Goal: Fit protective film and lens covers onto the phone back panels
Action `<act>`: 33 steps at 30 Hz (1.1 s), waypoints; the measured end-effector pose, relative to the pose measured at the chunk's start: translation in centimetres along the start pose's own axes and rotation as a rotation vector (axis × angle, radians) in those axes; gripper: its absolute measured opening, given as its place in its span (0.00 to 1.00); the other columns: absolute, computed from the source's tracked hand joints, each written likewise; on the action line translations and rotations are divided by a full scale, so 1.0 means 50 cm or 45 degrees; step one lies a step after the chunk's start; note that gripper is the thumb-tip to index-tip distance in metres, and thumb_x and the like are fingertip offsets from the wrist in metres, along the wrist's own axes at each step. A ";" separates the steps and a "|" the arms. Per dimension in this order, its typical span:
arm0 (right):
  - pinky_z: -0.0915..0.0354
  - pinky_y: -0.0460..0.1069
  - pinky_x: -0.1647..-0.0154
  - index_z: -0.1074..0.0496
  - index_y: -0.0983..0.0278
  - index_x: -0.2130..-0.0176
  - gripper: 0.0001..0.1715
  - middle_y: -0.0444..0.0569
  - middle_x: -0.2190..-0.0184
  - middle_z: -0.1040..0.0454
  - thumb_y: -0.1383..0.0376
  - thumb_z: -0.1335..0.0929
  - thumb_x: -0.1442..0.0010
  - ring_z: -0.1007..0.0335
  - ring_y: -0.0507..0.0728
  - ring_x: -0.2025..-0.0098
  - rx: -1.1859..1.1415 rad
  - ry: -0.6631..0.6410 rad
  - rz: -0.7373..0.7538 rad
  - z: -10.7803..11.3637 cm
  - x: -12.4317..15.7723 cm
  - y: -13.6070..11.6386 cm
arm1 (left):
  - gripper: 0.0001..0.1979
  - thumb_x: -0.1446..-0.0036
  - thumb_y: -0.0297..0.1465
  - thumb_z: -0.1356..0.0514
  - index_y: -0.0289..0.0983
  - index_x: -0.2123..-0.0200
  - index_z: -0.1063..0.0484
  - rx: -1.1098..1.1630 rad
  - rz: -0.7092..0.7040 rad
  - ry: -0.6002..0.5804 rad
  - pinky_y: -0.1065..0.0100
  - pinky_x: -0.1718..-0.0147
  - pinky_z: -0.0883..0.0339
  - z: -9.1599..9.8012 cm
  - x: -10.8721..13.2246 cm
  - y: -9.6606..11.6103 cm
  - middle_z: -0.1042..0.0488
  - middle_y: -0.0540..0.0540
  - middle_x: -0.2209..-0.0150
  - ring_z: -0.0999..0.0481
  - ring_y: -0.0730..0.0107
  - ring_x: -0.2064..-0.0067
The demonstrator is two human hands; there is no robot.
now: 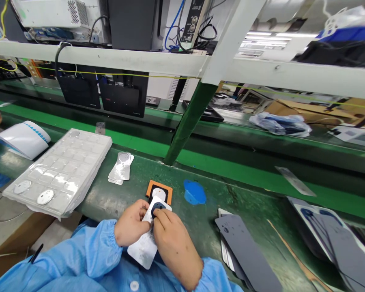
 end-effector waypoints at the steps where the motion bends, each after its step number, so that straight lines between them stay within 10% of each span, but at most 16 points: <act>1: 0.30 0.59 0.52 0.28 0.66 0.64 0.10 0.55 0.59 0.26 0.75 0.37 0.38 0.30 0.61 0.55 -0.003 -0.006 -0.024 0.002 -0.003 0.001 | 0.20 0.54 0.18 0.43 0.37 0.57 0.33 0.000 -0.003 -0.005 0.74 0.73 0.38 -0.001 0.000 0.001 0.24 0.51 0.69 0.26 0.72 0.70; 14: 0.30 0.53 0.57 0.35 0.60 0.72 0.10 0.50 0.62 0.27 0.72 0.39 0.42 0.30 0.57 0.59 -0.540 -0.061 -0.293 0.018 -0.032 0.096 | 0.20 0.59 0.18 0.43 0.37 0.59 0.34 0.162 0.067 -0.029 0.74 0.76 0.40 -0.007 -0.003 -0.015 0.26 0.53 0.72 0.30 0.74 0.75; 20: 0.35 0.58 0.50 0.30 0.64 0.68 0.10 0.58 0.59 0.26 0.66 0.39 0.40 0.30 0.63 0.54 0.043 0.262 -0.741 0.059 0.026 0.385 | 0.22 0.63 0.22 0.43 0.37 0.59 0.35 0.469 0.216 0.002 0.71 0.74 0.35 -0.002 0.000 -0.028 0.24 0.51 0.71 0.26 0.68 0.73; 23: 0.35 0.58 0.52 0.30 0.64 0.74 0.11 0.59 0.67 0.25 0.68 0.39 0.44 0.29 0.64 0.59 0.179 0.138 -0.719 0.003 0.034 0.459 | 0.20 0.63 0.23 0.45 0.37 0.62 0.35 0.593 0.260 0.070 0.70 0.74 0.36 0.007 -0.003 -0.032 0.25 0.50 0.73 0.27 0.68 0.74; 27: 0.33 0.57 0.50 0.25 0.64 0.65 0.13 0.56 0.63 0.22 0.66 0.38 0.43 0.26 0.63 0.55 0.102 0.053 -0.576 -0.053 0.047 0.403 | 0.20 0.65 0.25 0.44 0.36 0.62 0.34 0.840 0.278 0.072 0.69 0.73 0.38 0.000 -0.014 -0.029 0.27 0.48 0.72 0.30 0.69 0.74; 33: 0.41 0.66 0.37 0.53 0.65 0.31 0.54 0.62 0.31 0.50 0.47 0.30 0.44 0.50 0.71 0.31 -0.388 0.154 -0.093 -0.036 0.065 0.081 | 0.18 0.66 0.22 0.42 0.35 0.65 0.32 1.258 0.252 -0.151 0.66 0.65 0.35 -0.081 -0.027 0.021 0.29 0.47 0.69 0.28 0.68 0.69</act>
Point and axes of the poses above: each hand's wrist, its own x-axis away from the middle knuckle, its own z-axis out of the back of the hand, y = z × x, the point moved 9 cm from there along -x, towards the middle knuckle
